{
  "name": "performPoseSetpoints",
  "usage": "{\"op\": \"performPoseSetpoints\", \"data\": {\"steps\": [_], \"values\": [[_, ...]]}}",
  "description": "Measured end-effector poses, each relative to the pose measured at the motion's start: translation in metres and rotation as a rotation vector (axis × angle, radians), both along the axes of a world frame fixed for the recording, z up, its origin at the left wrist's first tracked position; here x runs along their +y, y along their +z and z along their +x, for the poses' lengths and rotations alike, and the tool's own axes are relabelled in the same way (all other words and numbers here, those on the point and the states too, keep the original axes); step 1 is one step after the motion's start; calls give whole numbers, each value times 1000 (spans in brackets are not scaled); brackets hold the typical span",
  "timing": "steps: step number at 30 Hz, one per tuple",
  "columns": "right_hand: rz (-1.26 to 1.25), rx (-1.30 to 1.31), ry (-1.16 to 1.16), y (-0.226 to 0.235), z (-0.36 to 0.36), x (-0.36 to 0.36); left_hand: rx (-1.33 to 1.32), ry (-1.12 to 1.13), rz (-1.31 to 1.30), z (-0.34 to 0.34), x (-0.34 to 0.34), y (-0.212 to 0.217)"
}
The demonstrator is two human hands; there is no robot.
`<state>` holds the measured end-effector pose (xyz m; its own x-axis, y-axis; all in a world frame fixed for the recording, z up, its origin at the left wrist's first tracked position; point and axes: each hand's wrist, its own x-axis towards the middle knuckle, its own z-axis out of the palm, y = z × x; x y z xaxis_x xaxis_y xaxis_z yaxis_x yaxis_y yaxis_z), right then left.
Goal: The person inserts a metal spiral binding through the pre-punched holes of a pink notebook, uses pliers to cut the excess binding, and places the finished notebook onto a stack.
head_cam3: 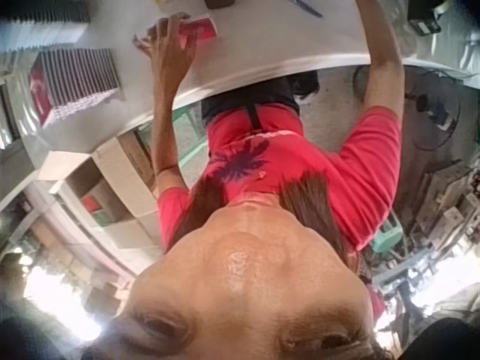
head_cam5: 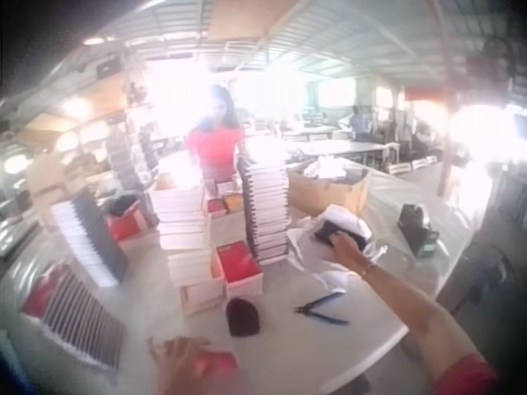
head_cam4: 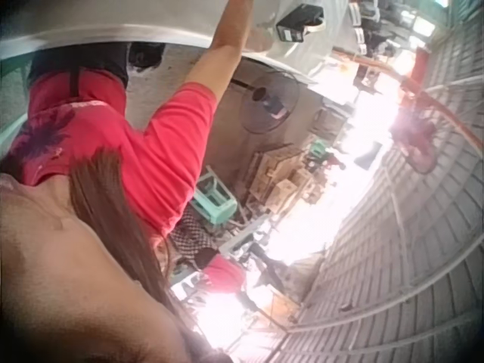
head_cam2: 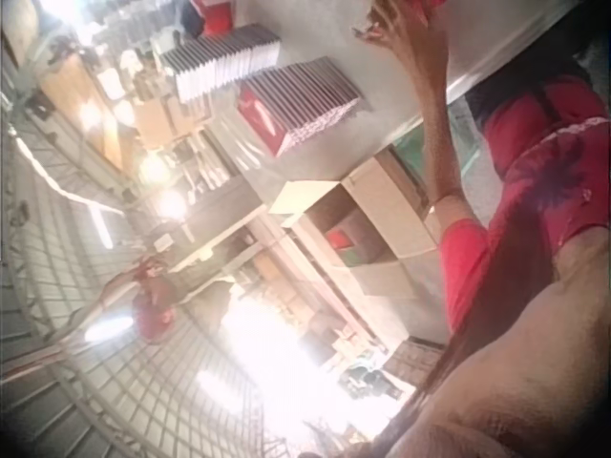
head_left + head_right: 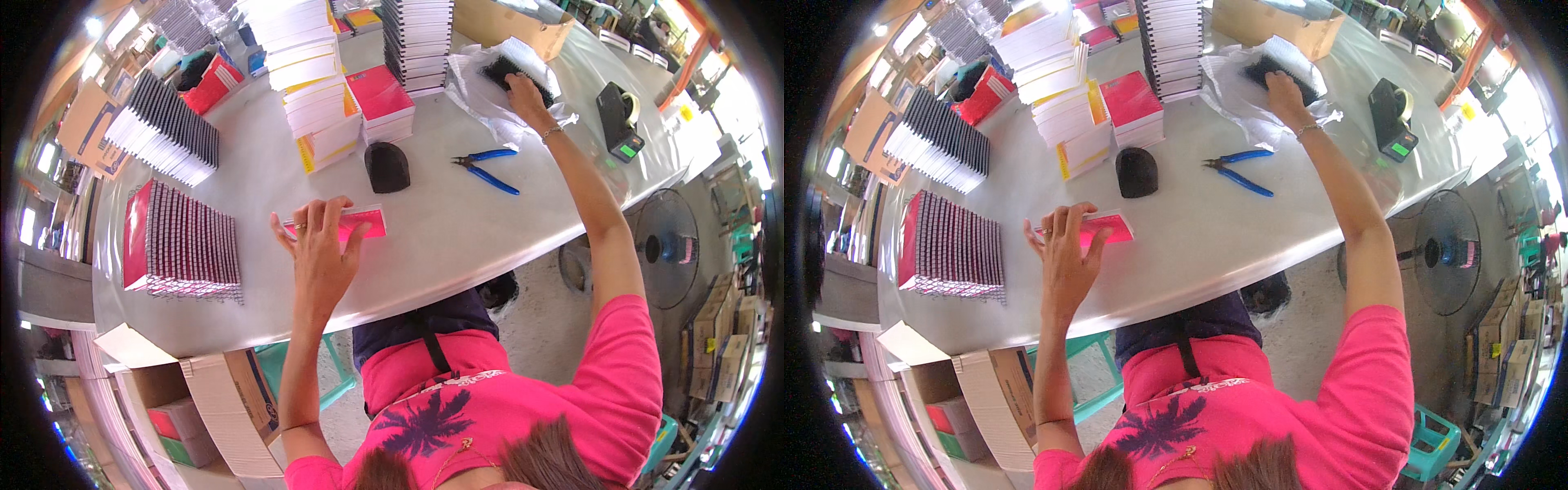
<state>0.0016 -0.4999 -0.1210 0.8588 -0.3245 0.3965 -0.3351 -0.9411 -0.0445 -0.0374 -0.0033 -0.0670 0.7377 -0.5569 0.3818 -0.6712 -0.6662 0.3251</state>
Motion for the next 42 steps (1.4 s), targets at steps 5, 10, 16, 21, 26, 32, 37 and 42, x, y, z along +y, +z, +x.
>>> {"op": "performPoseSetpoints", "data": {"steps": [5, 10, 16, 21, 26, 32, 37, 42], "values": [[-77, -230, 12, 12, -10, -17, -69, 100, -158, -6, -23, -15], [126, -263, -27, 62, -19, 63, -89, 256, -179, -8, -21, -23], [714, -125, 480, 82, -89, 178, -111, 301, -219, -12, -28, -26], [853, 80, 549, 70, -107, 247, -117, 282, -251, -11, -31, -26], [908, -132, 626, 50, -100, 269, -140, 274, -247, -12, -33, -22], [954, -33, 614, 57, -100, 281, -119, 273, -238, -9, -31, -29], [1001, -85, 688, 54, -97, 281, -158, 273, -226, -10, -31, -24], [1090, -129, 732, 45, -94, 286, -73, 277, -192, -7, -30, -23]]}}
